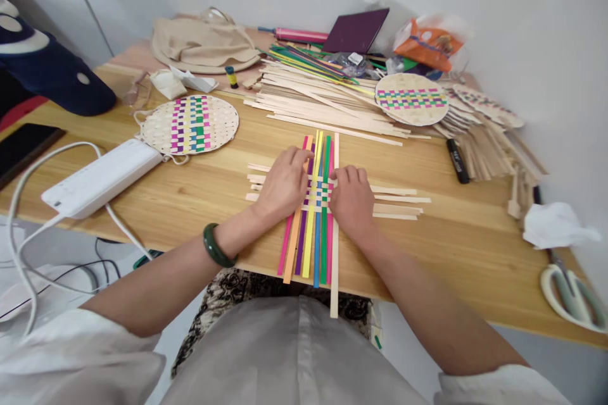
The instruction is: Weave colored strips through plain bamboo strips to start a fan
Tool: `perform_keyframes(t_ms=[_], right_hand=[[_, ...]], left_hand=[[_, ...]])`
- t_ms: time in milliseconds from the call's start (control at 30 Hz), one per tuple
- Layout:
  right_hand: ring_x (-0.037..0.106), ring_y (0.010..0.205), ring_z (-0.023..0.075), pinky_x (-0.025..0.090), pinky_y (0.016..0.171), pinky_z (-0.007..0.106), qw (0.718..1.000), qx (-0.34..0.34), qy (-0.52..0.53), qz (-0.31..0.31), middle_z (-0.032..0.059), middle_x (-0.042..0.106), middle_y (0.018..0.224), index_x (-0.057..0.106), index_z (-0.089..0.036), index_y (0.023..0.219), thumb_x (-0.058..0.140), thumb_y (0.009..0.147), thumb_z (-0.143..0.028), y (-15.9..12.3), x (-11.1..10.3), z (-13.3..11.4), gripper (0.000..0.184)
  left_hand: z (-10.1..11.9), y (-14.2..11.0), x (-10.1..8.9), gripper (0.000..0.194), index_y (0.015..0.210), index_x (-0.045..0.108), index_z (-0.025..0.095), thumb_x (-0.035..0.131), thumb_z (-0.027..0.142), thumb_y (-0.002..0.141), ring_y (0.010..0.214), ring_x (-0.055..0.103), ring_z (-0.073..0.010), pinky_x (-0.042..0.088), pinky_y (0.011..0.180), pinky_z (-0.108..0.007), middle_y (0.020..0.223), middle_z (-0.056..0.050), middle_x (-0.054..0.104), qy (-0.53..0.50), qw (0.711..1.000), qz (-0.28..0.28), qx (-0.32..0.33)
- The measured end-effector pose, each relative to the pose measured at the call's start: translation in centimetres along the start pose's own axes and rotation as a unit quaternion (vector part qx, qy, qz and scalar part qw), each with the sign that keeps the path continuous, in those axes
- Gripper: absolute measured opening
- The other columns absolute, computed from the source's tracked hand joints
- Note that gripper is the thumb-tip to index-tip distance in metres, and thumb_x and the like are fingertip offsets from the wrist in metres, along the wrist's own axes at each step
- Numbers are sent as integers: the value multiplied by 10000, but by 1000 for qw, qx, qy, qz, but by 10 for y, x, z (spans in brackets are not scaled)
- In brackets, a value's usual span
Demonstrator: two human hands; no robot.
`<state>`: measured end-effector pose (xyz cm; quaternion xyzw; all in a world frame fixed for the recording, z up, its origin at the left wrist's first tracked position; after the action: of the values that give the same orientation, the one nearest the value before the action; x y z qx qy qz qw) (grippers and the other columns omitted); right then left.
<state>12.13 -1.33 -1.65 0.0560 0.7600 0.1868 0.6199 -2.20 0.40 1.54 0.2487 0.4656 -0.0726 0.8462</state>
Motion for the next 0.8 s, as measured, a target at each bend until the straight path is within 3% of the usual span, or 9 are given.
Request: perform_keyframes(t_ms=[67,167,333,467,800], right_hand=[[447,920,259,380,829,354,1000,0,4,1,123,599,974,627,-134,989,474,773,-7,0,0,0,294],[446,916,259,387,827,362,1000,-6,11,3,126,602,968,627,-134,980,474,799,-25,0,1,0,261],[449,925,264,400,833,368,1000,-9,11,18,125,606,969,627,-140,979,490,820,-55,-1,0,0,226],[450,939,277,398,833,383,1000,-13,-2,8,128,607,983,627,-141,1003,494,836,-79,-2,-1,-2,223],[438,954,279,395,846,389,1000,-3,-6,-13,125,608,1002,620,-151,1005,497,857,-116,0,-1,-3,196]], left_hand=[[-11,-3,-11,365,1108,603,118,322,70,881,1062,569,-222,464,969,-358,1102,-124,595,-33,999,24,-30],[-18,-10,-15,324,1020,640,126,334,113,916,1017,584,-237,482,940,-381,1037,-119,620,-10,999,5,-45],[0,-15,4,328,1123,626,106,423,315,972,1029,561,-294,457,950,-434,1078,-145,635,121,991,-56,10],[10,-13,16,422,1092,622,133,507,503,922,1012,546,-345,454,882,-464,1057,-151,627,205,977,-49,29],[8,-7,22,214,967,603,139,443,270,913,943,555,-316,428,842,-430,966,-137,634,221,974,-25,46]])
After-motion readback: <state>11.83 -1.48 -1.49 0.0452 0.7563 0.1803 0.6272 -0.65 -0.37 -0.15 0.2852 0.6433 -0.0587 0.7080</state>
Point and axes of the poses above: each hand's wrist, its own y-axis towards the middle knuckle, its own x-axis out of the palm, z = x × y, the point moved 5 cm from there along y, towards the middle knuckle
